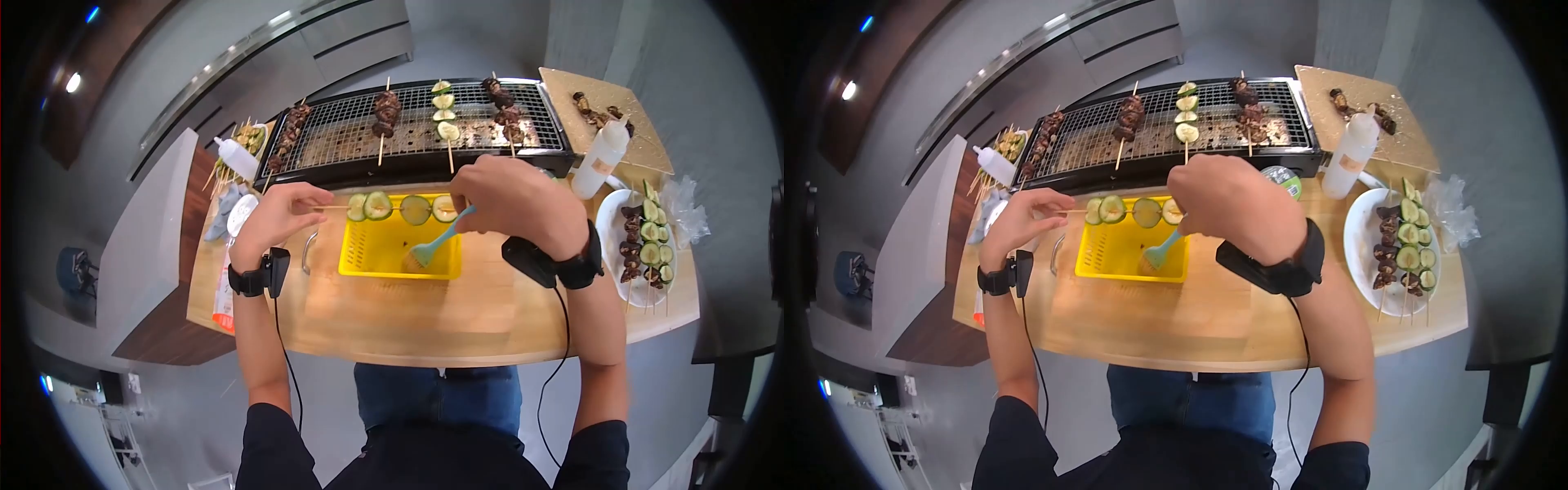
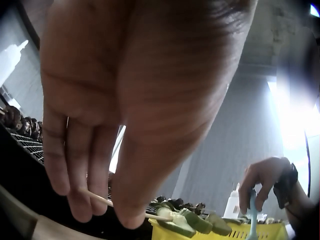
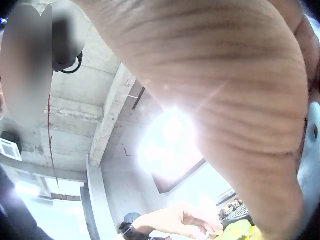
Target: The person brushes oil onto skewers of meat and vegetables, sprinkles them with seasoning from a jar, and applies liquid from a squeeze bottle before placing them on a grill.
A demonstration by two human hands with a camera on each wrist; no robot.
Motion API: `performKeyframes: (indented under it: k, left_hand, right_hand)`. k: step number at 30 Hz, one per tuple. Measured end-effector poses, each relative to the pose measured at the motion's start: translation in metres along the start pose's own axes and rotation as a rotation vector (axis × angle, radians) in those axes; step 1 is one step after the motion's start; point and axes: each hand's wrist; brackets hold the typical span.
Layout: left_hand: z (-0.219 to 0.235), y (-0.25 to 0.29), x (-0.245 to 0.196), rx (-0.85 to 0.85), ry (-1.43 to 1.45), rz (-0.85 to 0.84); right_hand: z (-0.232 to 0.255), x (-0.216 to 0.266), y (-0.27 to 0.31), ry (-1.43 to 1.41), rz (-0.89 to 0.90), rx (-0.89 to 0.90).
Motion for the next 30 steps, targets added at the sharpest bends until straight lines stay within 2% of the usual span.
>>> performKeyframes:
  k: [1,3,6,8,9,11,12,15,16,17,18,19,21,23,24,25,27,29,30]
  left_hand:
    - [-0.001,-0.002,0.003,0.046,0.076,0.060]
    - [-0.004,-0.006,0.010,0.021,0.043,0.038]
    - [-0.011,-0.008,0.022,0.072,0.154,0.127]
    - [-0.019,-0.008,0.027,0.049,0.289,0.081]
    - [-0.023,-0.007,0.028,0.057,0.301,0.089]
    - [-0.027,-0.008,0.022,0.034,0.303,0.076]
    - [-0.030,-0.007,0.026,0.021,0.334,0.059]
    - [-0.032,-0.005,0.029,0.038,0.366,-0.002]
    - [-0.033,-0.004,0.032,0.037,0.363,0.007]
    - [-0.032,-0.004,0.035,0.008,0.412,-0.038]
    - [-0.031,-0.004,0.037,-0.020,0.459,-0.085]
    - [-0.029,-0.003,0.038,-0.024,0.451,-0.080]
    - [-0.025,-0.002,0.037,-0.080,0.444,-0.058]
    - [-0.024,-0.002,0.038,-0.147,0.526,-0.052]
    - [-0.024,-0.002,0.040,-0.213,0.615,-0.043]
    - [-0.022,-0.003,0.042,-0.217,0.610,-0.046]
    - [-0.021,-0.005,0.046,-0.334,0.622,0.034]
    - [-0.026,-0.009,0.049,-0.390,0.628,0.043]
    - [-0.025,-0.010,0.049,-0.417,0.629,0.122]
  right_hand:
    - [0.001,0.001,0.000,-0.023,-0.006,-0.002]
    - [0.002,-0.003,-0.004,-0.011,0.018,0.008]
    - [0.004,0.003,-0.016,0.047,-0.058,0.102]
    - [0.004,0.007,-0.029,-0.151,-0.017,0.123]
    - [0.004,0.011,-0.032,-0.157,-0.025,0.136]
    - [0.005,0.017,-0.036,-0.163,0.068,0.126]
    - [-0.004,0.013,-0.036,-0.149,0.114,0.041]
    - [-0.004,0.006,-0.034,-0.155,0.093,0.075]
    - [-0.007,0.004,-0.032,-0.184,0.078,0.036]
    - [-0.003,0.003,-0.029,-0.190,0.086,0.036]
    - [0.004,0.004,-0.025,-0.107,0.009,0.126]
    - [0.009,0.007,-0.023,-0.023,-0.067,0.214]
    - [0.009,0.007,-0.021,-0.020,-0.070,0.187]
    - [0.009,0.006,-0.023,-0.047,-0.107,0.267]
    - [0.009,0.006,-0.023,-0.044,-0.102,0.262]
    - [0.009,0.007,-0.022,-0.035,-0.095,0.246]
    - [0.007,0.005,-0.020,-0.026,-0.086,0.226]
    - [0.001,0.000,-0.017,0.007,-0.025,0.106]
    - [0.000,-0.001,-0.017,0.009,-0.024,0.101]
Point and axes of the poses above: each hand's wrist, its own y-axis away from the middle knuckle, its own z-axis out of the back of the hand, x = y × z, and after that the axes turned 7 degrees about -y, right-handed
